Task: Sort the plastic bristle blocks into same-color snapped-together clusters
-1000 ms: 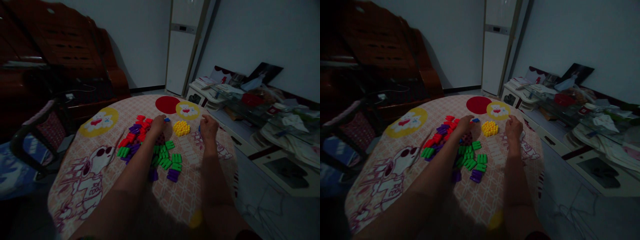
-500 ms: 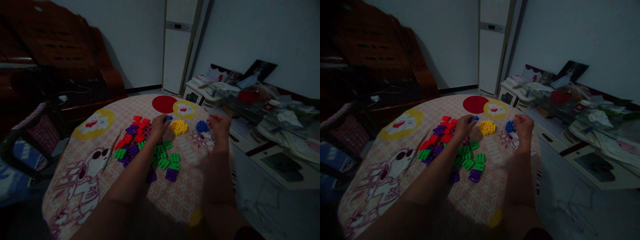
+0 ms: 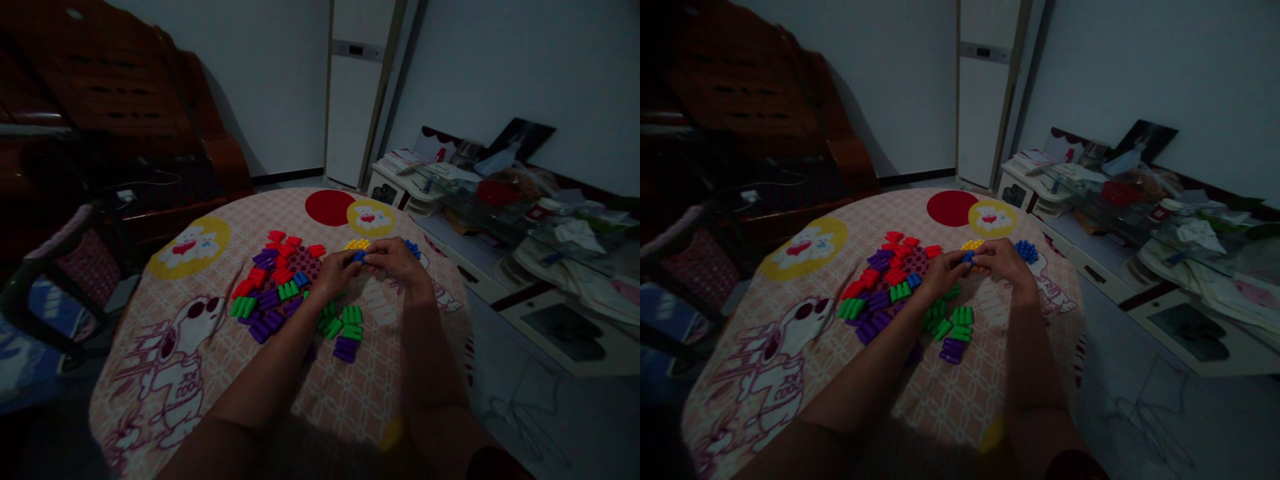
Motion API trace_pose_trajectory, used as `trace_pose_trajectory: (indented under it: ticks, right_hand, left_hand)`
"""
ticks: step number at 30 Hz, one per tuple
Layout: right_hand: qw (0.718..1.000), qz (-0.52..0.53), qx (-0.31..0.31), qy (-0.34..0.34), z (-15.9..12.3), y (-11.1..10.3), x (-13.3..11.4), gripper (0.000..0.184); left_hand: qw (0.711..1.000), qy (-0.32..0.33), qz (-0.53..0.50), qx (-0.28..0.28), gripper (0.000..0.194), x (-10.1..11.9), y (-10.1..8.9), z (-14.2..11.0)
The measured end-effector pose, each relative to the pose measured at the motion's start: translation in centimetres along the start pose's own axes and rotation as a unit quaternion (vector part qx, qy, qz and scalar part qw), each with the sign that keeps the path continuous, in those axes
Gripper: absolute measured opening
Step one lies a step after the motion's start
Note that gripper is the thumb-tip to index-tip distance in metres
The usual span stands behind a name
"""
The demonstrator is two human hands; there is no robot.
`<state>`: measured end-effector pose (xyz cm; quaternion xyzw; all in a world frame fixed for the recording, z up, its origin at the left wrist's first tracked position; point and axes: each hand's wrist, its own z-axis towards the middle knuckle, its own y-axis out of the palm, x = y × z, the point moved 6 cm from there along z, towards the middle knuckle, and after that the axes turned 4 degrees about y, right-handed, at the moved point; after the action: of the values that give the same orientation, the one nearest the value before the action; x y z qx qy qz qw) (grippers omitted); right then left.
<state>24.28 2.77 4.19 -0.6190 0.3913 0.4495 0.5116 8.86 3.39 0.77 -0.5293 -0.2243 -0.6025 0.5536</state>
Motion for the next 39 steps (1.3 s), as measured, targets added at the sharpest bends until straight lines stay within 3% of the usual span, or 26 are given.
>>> trace_pose_trajectory:
  ticks: [3, 6, 9, 12, 15, 17, 24, 32, 35, 37, 39]
  right_hand:
    - [0.992, 0.008, 0.121, 0.016, -0.8, -3.8, 1.0, 0.025]
    - [0.95, -0.028, 0.308, 0.047, -2.8, -8.9, 2.8, 0.018]
    - [0.907, -0.122, 0.392, 0.094, -4.2, -11.7, 4.2, 0.011]
    - [0.88, -0.242, 0.392, 0.117, -4.0, -12.0, 4.7, 0.011]
    - [0.843, -0.355, 0.383, 0.127, -3.3, -11.6, 5.0, 0.011]
    - [0.826, -0.401, 0.375, 0.13, -2.8, -11.4, 5.3, 0.01]
    - [0.811, -0.438, 0.368, 0.123, -1.9, -10.5, 6.6, 0.011]
    - [0.804, -0.426, 0.397, 0.118, -2.3, -10.7, 5.5, 0.009]
    - [0.821, -0.37, 0.428, 0.077, -2.1, -10.7, 4.1, 0.011]
    - [0.859, -0.303, 0.411, 0.044, -1.4, -9.5, 3.3, 0.014]
    - [0.908, -0.227, 0.352, 0.016, -0.3, -6.9, 2.5, 0.017]
  left_hand:
    - [0.998, -0.009, 0.043, 0.046, 0.044, -0.1, -2.5, 0.2]
    - [0.982, -0.024, 0.168, 0.087, 0.041, -0.5, -6.8, 0.0]
    - [0.956, -0.067, 0.281, 0.058, 0.033, -1.6, -10.5, -0.7]
    - [0.936, -0.101, 0.336, -0.034, 0.027, -3.1, -12.0, -1.5]
    - [0.919, -0.129, 0.352, -0.126, 0.028, -4.3, -12.0, -2.2]
    - [0.911, -0.138, 0.356, -0.156, 0.033, -4.7, -11.8, -2.4]
    - [0.91, -0.139, 0.34, -0.194, 0.031, -4.6, -10.7, -2.4]
    - [0.929, -0.126, 0.291, -0.191, 0.023, -5.0, -10.2, -2.5]
    - [0.945, -0.114, 0.255, -0.171, 0.019, -5.0, -10.6, -2.6]
    - [0.955, -0.111, 0.235, -0.144, 0.015, -5.1, -11.0, -2.6]
    - [0.969, -0.104, 0.192, -0.114, 0.013, -4.9, -11.3, -2.4]
